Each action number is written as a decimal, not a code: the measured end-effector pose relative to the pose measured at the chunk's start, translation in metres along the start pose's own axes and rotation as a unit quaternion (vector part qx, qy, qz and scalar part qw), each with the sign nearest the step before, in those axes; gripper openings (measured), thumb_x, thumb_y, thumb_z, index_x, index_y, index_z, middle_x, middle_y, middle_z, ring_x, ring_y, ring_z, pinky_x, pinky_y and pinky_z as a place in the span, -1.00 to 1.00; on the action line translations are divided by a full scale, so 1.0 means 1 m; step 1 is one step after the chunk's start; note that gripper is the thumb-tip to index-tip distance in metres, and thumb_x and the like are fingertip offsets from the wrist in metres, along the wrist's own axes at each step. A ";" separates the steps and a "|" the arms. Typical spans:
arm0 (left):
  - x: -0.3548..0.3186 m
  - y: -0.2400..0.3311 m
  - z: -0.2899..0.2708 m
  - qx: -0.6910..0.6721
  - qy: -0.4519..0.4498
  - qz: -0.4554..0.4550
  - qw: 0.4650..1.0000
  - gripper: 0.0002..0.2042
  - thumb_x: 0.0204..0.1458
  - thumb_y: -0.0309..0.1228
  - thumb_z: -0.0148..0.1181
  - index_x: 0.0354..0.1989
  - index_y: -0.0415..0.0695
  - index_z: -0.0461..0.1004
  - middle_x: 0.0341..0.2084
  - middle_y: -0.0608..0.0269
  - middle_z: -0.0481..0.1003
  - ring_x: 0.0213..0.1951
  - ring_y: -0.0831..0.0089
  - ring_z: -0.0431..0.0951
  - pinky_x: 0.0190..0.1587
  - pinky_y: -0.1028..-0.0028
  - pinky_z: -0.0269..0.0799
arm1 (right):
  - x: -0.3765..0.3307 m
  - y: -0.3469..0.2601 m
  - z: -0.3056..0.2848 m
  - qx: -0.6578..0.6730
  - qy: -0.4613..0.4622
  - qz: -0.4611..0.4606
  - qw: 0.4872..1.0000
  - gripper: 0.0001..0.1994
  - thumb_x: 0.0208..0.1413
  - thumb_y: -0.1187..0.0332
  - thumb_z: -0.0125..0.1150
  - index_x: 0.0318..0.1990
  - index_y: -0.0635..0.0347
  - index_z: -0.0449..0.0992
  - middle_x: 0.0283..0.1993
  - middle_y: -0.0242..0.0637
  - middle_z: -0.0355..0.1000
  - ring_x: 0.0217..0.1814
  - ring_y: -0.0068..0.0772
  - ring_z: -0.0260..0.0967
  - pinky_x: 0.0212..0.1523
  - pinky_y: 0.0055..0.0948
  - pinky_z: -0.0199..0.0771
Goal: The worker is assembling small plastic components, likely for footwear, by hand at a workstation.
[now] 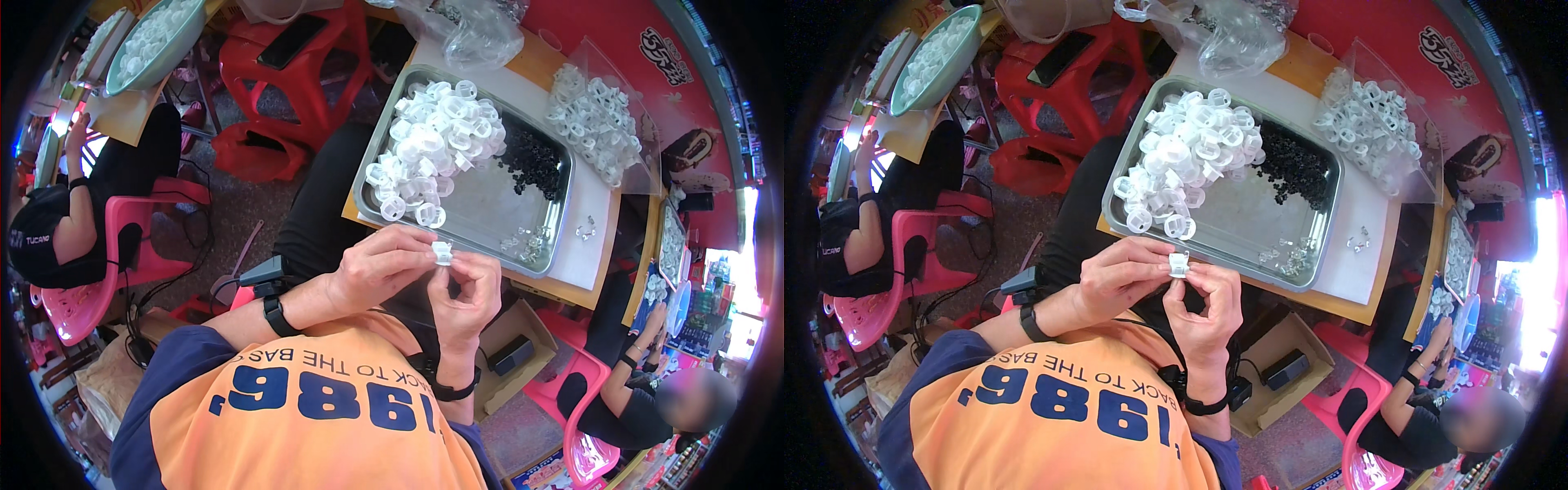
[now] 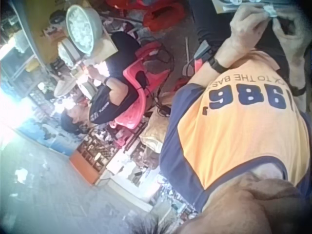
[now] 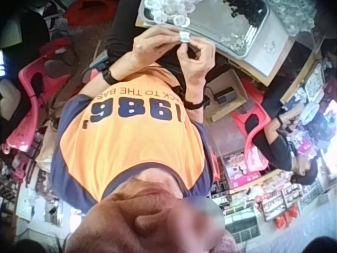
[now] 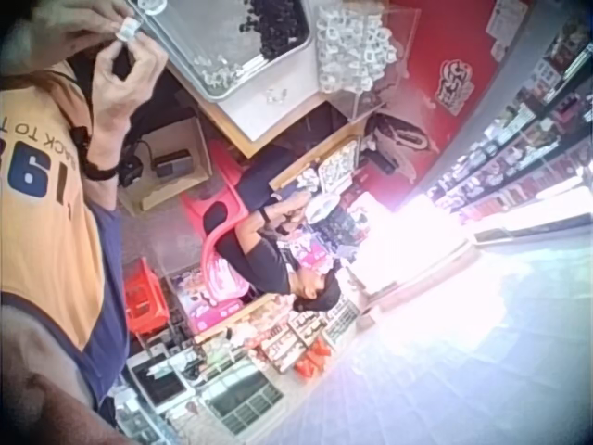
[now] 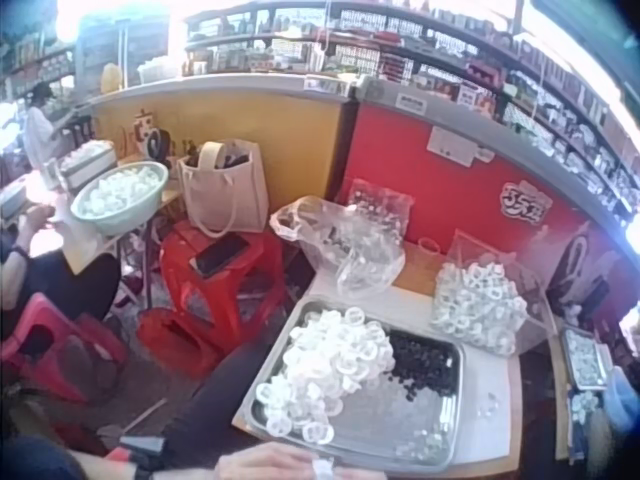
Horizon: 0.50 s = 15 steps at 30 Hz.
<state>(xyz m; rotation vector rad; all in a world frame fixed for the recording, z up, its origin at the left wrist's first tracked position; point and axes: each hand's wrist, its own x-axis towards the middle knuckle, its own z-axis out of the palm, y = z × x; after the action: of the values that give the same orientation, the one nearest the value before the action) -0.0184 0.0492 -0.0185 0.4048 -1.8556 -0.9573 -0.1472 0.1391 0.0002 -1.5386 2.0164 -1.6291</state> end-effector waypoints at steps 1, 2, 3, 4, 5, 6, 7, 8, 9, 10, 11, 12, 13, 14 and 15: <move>0.000 -0.002 -0.001 0.004 0.007 0.002 1.000 -0.75 -0.16 -0.69 0.41 -0.26 -0.26 0.60 -0.32 0.06 0.58 -0.15 0.14 0.64 -0.15 0.35 0.62 | 0.002 -0.002 -0.001 0.034 -0.014 0.022 0.999 -0.74 -0.14 0.70 0.35 -0.29 0.29 0.45 -0.27 -0.19 0.47 -0.23 -0.34 0.51 -0.30 -0.50 0.57; 0.001 -0.004 -0.002 0.008 0.014 0.003 1.000 -0.75 -0.16 -0.68 0.42 -0.25 -0.25 0.61 -0.32 0.06 0.58 -0.16 0.16 0.64 -0.16 0.36 0.61 | 0.003 -0.003 -0.002 0.069 -0.028 0.044 0.996 -0.76 -0.10 0.72 0.34 -0.27 0.30 0.47 -0.25 -0.19 0.48 -0.22 -0.39 0.52 -0.30 -0.54 0.60; 0.003 -0.004 -0.002 0.008 0.014 0.002 1.000 -0.75 -0.16 -0.68 0.42 -0.25 -0.25 0.61 -0.32 0.06 0.58 -0.16 0.16 0.64 -0.16 0.36 0.61 | 0.003 -0.001 -0.003 0.070 -0.028 0.045 0.996 -0.76 -0.10 0.72 0.34 -0.27 0.30 0.47 -0.25 -0.19 0.48 -0.22 -0.39 0.52 -0.30 -0.54 0.60; 0.004 -0.005 -0.003 0.022 0.022 0.001 1.000 -0.76 -0.16 -0.67 0.41 -0.27 -0.22 0.61 -0.35 0.12 0.58 -0.19 0.21 0.64 -0.20 0.41 0.59 | 0.003 0.002 -0.005 0.077 -0.039 0.044 0.995 -0.77 -0.07 0.72 0.34 -0.27 0.31 0.48 -0.24 -0.18 0.48 -0.23 -0.42 0.53 -0.31 -0.56 0.61; 0.006 -0.003 -0.004 0.035 0.033 0.004 0.999 -0.77 -0.16 -0.67 0.40 -0.29 -0.19 0.61 -0.37 0.18 0.58 -0.22 0.26 0.63 -0.24 0.46 0.57 | 0.003 0.001 -0.006 0.083 -0.049 0.037 0.995 -0.79 -0.04 0.72 0.34 -0.26 0.32 0.49 -0.23 -0.18 0.49 -0.24 -0.44 0.54 -0.31 -0.59 0.62; 0.006 -0.002 -0.005 0.034 0.034 0.006 0.999 -0.77 -0.16 -0.67 0.40 -0.29 -0.19 0.61 -0.37 0.18 0.58 -0.22 0.26 0.63 -0.24 0.46 0.57 | 0.004 -0.001 -0.007 0.082 -0.049 0.034 0.995 -0.79 -0.04 0.72 0.34 -0.26 0.32 0.49 -0.23 -0.18 0.49 -0.24 -0.44 0.54 -0.31 -0.59 0.62; 0.005 -0.002 -0.005 0.031 0.038 0.005 0.999 -0.77 -0.17 -0.66 0.41 -0.29 -0.18 0.61 -0.38 0.20 0.58 -0.26 0.30 0.63 -0.27 0.47 0.57 | 0.006 -0.005 -0.007 0.080 -0.047 0.028 0.995 -0.79 -0.04 0.72 0.35 -0.27 0.32 0.50 -0.23 -0.17 0.49 -0.27 -0.43 0.55 -0.32 -0.57 0.62; 0.005 -0.003 -0.004 0.030 0.039 0.000 0.999 -0.76 -0.18 -0.65 0.42 -0.29 -0.17 0.61 -0.38 0.22 0.58 -0.30 0.33 0.64 -0.30 0.49 0.56 | 0.008 -0.004 -0.007 0.079 -0.045 0.026 0.996 -0.80 -0.04 0.71 0.36 -0.28 0.33 0.50 -0.24 -0.16 0.49 -0.30 -0.41 0.56 -0.33 -0.56 0.62; 0.006 -0.003 -0.004 0.030 0.038 -0.001 0.999 -0.76 -0.18 -0.65 0.42 -0.29 -0.17 0.61 -0.38 0.22 0.58 -0.30 0.33 0.64 -0.30 0.49 0.56 | 0.009 -0.003 -0.007 0.079 -0.045 0.027 0.995 -0.80 -0.04 0.71 0.36 -0.28 0.33 0.50 -0.24 -0.16 0.49 -0.30 -0.41 0.56 -0.33 -0.56 0.62; 0.006 -0.003 -0.003 0.029 0.036 -0.015 0.999 -0.75 -0.18 -0.65 0.42 -0.29 -0.17 0.61 -0.38 0.23 0.58 -0.33 0.35 0.63 -0.33 0.50 0.56 | 0.009 -0.002 -0.007 0.073 -0.045 0.024 0.996 -0.80 -0.05 0.71 0.37 -0.29 0.33 0.51 -0.25 -0.16 0.49 -0.30 -0.41 0.55 -0.33 -0.56 0.63; 0.005 -0.002 -0.003 0.029 0.034 -0.029 0.999 -0.75 -0.19 -0.65 0.43 -0.29 -0.16 0.60 -0.39 0.24 0.58 -0.37 0.38 0.63 -0.36 0.52 0.55 | 0.009 -0.002 -0.007 0.067 -0.045 0.022 0.997 -0.80 -0.06 0.71 0.38 -0.31 0.33 0.51 -0.26 -0.16 0.50 -0.29 -0.41 0.55 -0.33 -0.56 0.63; 0.005 -0.002 -0.003 0.029 0.033 -0.030 0.999 -0.75 -0.19 -0.65 0.43 -0.29 -0.16 0.60 -0.39 0.24 0.58 -0.37 0.38 0.63 -0.36 0.52 0.55 | 0.009 -0.001 -0.006 0.067 -0.045 0.023 0.996 -0.80 -0.06 0.71 0.38 -0.31 0.33 0.51 -0.26 -0.16 0.50 -0.29 -0.41 0.55 -0.33 -0.56 0.63; 0.006 -0.003 -0.002 0.033 0.039 -0.023 0.998 -0.75 -0.19 -0.65 0.43 -0.29 -0.16 0.60 -0.39 0.25 0.58 -0.40 0.39 0.62 -0.39 0.53 0.55 | 0.010 -0.001 -0.006 0.060 -0.042 0.019 0.997 -0.80 -0.07 0.70 0.39 -0.32 0.32 0.51 -0.27 -0.16 0.50 -0.30 -0.41 0.55 -0.33 -0.55 0.62; 0.006 -0.002 -0.001 0.036 0.044 -0.016 0.998 -0.74 -0.20 -0.64 0.43 -0.29 -0.16 0.59 -0.39 0.25 0.58 -0.43 0.40 0.62 -0.42 0.54 0.54 | 0.009 -0.002 -0.006 0.053 -0.039 0.017 0.998 -0.80 -0.08 0.70 0.40 -0.32 0.31 0.51 -0.29 -0.17 0.50 -0.31 -0.40 0.54 -0.34 -0.54 0.60; 0.006 -0.001 -0.002 0.036 0.044 -0.017 0.998 -0.74 -0.20 -0.64 0.43 -0.29 -0.16 0.59 -0.39 0.25 0.58 -0.43 0.40 0.62 -0.42 0.54 0.54 | 0.008 -0.002 -0.006 0.053 -0.039 0.017 0.998 -0.80 -0.08 0.70 0.40 -0.32 0.31 0.51 -0.29 -0.17 0.50 -0.31 -0.40 0.54 -0.34 -0.54 0.60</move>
<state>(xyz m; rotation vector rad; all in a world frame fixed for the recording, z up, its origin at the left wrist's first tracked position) -0.0195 0.0434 -0.0150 0.5154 -1.8116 -0.8830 -0.1536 0.1372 0.0086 -1.4985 1.8744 -1.6098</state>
